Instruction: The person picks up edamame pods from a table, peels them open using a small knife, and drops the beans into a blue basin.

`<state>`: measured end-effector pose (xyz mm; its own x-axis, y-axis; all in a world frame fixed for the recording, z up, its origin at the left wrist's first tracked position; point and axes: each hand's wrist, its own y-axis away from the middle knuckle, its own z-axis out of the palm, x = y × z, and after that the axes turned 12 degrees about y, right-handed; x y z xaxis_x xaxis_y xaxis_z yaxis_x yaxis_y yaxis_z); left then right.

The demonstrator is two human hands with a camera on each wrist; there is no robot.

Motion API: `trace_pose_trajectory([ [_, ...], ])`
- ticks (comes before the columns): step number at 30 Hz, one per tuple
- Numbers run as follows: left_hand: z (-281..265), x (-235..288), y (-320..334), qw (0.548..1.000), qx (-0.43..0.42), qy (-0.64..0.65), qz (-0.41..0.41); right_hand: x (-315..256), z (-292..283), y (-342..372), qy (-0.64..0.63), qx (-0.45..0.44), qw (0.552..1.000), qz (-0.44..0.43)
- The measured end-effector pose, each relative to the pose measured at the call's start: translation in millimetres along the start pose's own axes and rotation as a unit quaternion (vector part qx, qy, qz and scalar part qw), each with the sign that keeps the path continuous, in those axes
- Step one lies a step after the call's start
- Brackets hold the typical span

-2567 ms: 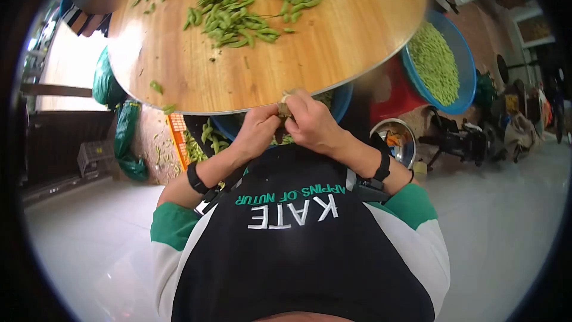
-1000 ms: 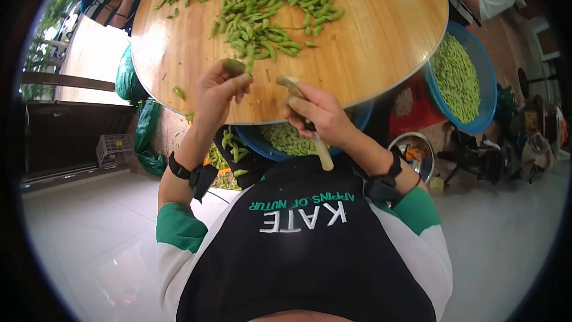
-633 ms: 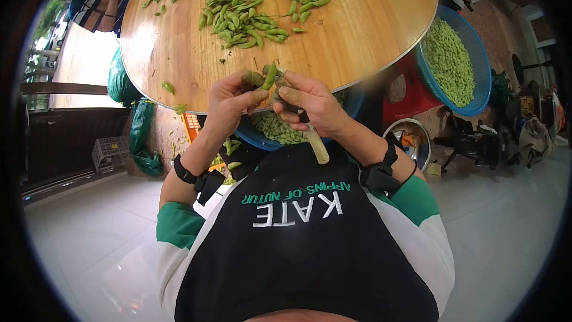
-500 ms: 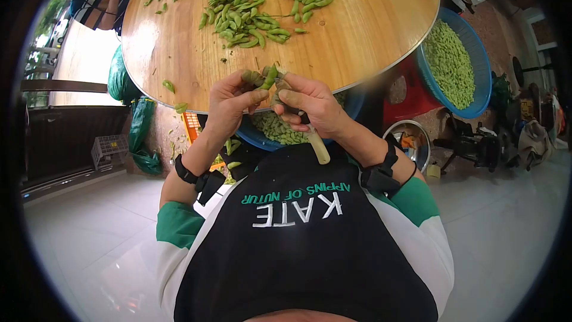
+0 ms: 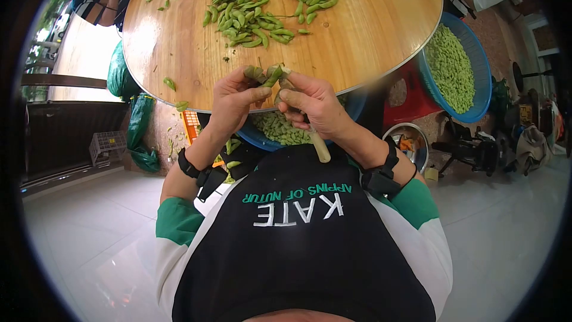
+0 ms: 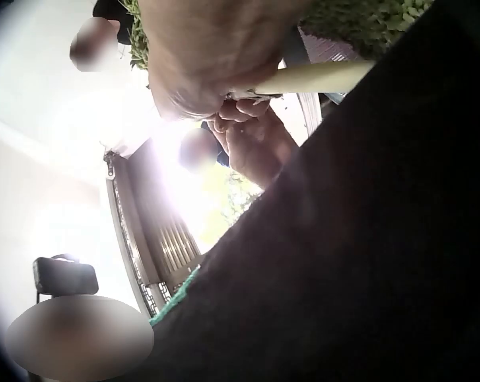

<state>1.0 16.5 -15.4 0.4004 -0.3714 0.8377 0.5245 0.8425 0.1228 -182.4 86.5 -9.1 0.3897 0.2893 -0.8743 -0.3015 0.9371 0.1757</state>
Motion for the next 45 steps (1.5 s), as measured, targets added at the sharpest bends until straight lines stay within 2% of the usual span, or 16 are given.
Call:
trace_pose_trajectory([
  [12, -8.5, -6.4, -6.5, 0.916, -0.148, 0.304, -0.215, 2.6, -17.9, 3.7, -0.181, -0.118, 0.975, 0.052],
  [16, 1.0, -6.3, -6.5, 0.945, -0.106, 0.233, -0.205, 7.4, -22.8, 4.5, -0.229, -0.098, 0.966, 0.075],
  [17, 5.7, -8.8, -4.3, 0.989, -0.095, 0.082, -0.077, 6.2, -23.5, 4.0, -0.244, -0.071, 0.963, 0.088],
  [18, 9.5, -9.0, -3.1, 0.993, -0.08, -0.073, 0.054, 6.0, -22.4, 6.3, -0.231, -0.076, 0.966, 0.086],
  [19, 12.0, -5.7, -1.8, 0.993, -0.081, -0.072, 0.053, 5.1, -22.0, 7.0, -0.231, -0.074, 0.966, 0.086],
  [20, 14.8, -0.3, 1.5, 0.929, -0.093, -0.304, 0.191, 4.9, -20.6, 8.0, -0.24, -0.077, 0.963, 0.093],
  [21, 17.2, 4.2, 4.3, 0.792, -0.097, -0.514, 0.316, 5.1, -19.5, 8.1, -0.249, -0.081, 0.96, 0.098],
  [23, 21.2, 9.2, 8.0, 0.765, -0.094, -0.536, 0.344, 7.7, -19.6, 7.7, -0.257, -0.091, 0.957, 0.097],
  [29, 22.9, 10.8, 7.3, 0.876, -0.076, -0.412, 0.24, 6.3, -10.7, 10.7, -0.304, -0.097, 0.942, 0.103],
  [31, 23.2, 2.1, 2.5, 0.948, -0.054, -0.228, 0.215, 2.8, -5.6, 10.6, -0.326, -0.102, 0.935, 0.091],
  [32, 22.7, 2.3, 2.4, 0.948, -0.053, -0.229, 0.215, 4.0, -6.3, 10.6, -0.327, -0.102, 0.935, 0.092],
  [34, 28.0, 8.5, 3.0, 0.996, 0.015, -0.083, 0.01, 6.7, -10.5, 11.6, -0.291, -0.086, 0.949, 0.084],
  [38, 26.9, -1.4, 1.1, 0.999, 0.012, -0.038, 0.025, 4.6, -16.8, 16.1, -0.229, -0.059, 0.969, 0.067],
  [40, 19.9, -0.6, -0.9, 0.97, -0.064, 0.188, -0.139, 6.2, -24.3, 19.3, -0.15, -0.068, 0.986, 0.041],
  [43, 26.0, -7.2, 0.7, 0.989, 0.022, 0.046, -0.142, 1.6, -25.7, 20.5, -0.156, -0.017, 0.985, 0.074],
  [45, 23.0, -9.3, -0.4, 0.992, -0.013, 0.041, -0.121, 0.6, -22.4, 24.8, -0.113, 0.001, 0.991, 0.07],
])
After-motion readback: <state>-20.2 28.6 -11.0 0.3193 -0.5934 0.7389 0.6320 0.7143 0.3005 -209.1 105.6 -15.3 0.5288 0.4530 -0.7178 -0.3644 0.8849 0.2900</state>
